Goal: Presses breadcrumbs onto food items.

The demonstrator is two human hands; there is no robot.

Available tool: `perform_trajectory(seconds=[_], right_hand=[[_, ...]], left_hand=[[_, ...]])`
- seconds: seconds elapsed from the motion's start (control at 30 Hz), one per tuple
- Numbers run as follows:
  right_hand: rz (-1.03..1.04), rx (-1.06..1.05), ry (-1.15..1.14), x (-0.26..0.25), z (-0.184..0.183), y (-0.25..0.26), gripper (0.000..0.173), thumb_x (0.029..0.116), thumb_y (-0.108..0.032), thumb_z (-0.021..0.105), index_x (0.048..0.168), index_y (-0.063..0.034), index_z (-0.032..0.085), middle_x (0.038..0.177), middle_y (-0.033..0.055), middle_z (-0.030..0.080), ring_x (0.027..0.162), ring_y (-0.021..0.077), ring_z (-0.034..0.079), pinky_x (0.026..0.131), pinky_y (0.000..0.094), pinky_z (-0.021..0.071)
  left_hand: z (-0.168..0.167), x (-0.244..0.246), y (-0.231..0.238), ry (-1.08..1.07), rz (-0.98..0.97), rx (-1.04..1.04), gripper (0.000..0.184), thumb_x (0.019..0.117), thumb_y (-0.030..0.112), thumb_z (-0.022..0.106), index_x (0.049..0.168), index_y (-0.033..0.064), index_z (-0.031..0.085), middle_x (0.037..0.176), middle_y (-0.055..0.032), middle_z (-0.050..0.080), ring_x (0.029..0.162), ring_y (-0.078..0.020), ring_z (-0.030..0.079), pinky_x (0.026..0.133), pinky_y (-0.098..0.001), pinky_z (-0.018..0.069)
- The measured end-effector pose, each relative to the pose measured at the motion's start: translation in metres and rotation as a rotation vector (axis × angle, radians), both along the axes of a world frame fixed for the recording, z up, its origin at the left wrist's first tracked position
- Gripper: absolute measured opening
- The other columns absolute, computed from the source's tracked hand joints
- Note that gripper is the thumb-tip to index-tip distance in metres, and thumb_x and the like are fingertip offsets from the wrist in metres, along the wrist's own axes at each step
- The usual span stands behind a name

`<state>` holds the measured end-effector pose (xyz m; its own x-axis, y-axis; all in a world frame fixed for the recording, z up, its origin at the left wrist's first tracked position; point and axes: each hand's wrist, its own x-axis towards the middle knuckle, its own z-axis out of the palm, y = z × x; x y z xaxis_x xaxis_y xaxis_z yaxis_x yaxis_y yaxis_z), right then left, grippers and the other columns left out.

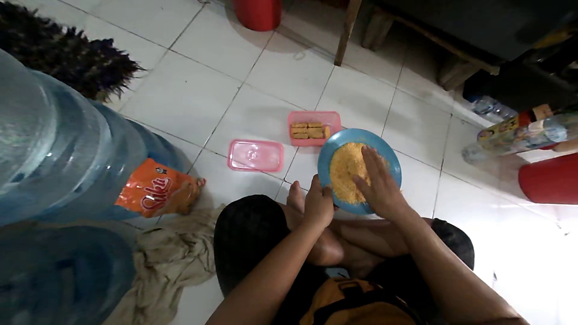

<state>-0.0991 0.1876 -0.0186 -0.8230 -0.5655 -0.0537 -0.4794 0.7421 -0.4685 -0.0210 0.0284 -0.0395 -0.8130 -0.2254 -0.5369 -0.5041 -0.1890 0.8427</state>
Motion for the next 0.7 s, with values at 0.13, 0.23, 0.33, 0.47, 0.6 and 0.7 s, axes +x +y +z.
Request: perform_trajectory(seconds=[0.13,0.23,0.33,0.47,0.6,0.7], right_hand=[[0.131,0.099,0.129,0.017,-0.031,0.001,0.090,0.1059,-0.064,0.025,0.162,0.0073,0.017,0.170,0.0272,0.015,0.160,0.0349,0.013,0.128,0.0618,0.0050],[0.145,0.100,0.079,0.017,-0.029,-0.001,0.092,0.1053,-0.065,0.022,0.162,0.0063,0.017,0.170,0.0265,0.014,0.160,0.0329,0.011,0.128,0.0611,0.0028],[0.152,0.076,0.110,0.015,-0.027,-0.002,0.086,0.1074,-0.061,0.021,0.162,0.0054,0.019,0.170,0.0243,0.017,0.160,0.0318,0.014,0.128,0.0608,0.0044],[0.067,-0.002,-0.044,-0.004,-0.008,0.011,0.070,0.1039,-0.027,0.049,0.162,0.0033,0.023,0.170,0.0222,0.020,0.158,0.0358,0.018,0.127,0.0578,0.0173],[-0.072,0.196,-0.296,-0.026,0.014,0.021,0.098,0.0822,-0.021,0.082,0.161,-0.0007,0.028,0.164,0.0263,0.030,0.150,0.0471,0.028,0.117,0.0647,0.0316],[-0.060,0.220,-0.341,-0.026,0.010,0.017,0.086,0.0799,-0.020,0.088,0.151,-0.0006,0.045,0.150,0.0272,0.044,0.141,0.0454,0.042,0.112,0.0625,0.0401]], left_hand=[[-0.003,0.002,0.002,0.026,-0.005,-0.023,0.034,0.1105,0.012,0.041,0.143,0.0033,0.044,0.112,-0.0177,0.063,0.079,-0.0186,0.069,0.069,-0.0337,0.0598],[-0.003,0.001,0.001,-0.002,0.004,0.000,0.033,0.1109,0.012,0.041,0.142,0.0032,0.044,0.111,-0.0175,0.063,0.079,-0.0186,0.069,0.070,-0.0333,0.0602],[0.001,0.000,0.000,0.006,0.007,0.025,0.032,0.1106,0.011,0.041,0.142,0.0041,0.045,0.108,-0.0163,0.063,0.079,-0.0175,0.068,0.070,-0.0325,0.0595],[-0.001,0.000,0.001,0.000,0.002,0.038,0.034,0.1108,0.011,0.040,0.145,0.0055,0.043,0.113,-0.0172,0.064,0.081,-0.0183,0.069,0.070,-0.0330,0.0601],[-0.002,0.000,0.001,0.024,0.028,0.038,0.032,0.1107,0.011,0.040,0.141,0.0054,0.045,0.111,-0.0168,0.062,0.079,-0.0188,0.069,0.069,-0.0337,0.0603],[-0.001,0.001,0.002,0.017,0.053,0.038,0.030,0.1108,0.012,0.041,0.140,0.0043,0.046,0.110,-0.0169,0.060,0.076,-0.0177,0.068,0.068,-0.0322,0.0599]])
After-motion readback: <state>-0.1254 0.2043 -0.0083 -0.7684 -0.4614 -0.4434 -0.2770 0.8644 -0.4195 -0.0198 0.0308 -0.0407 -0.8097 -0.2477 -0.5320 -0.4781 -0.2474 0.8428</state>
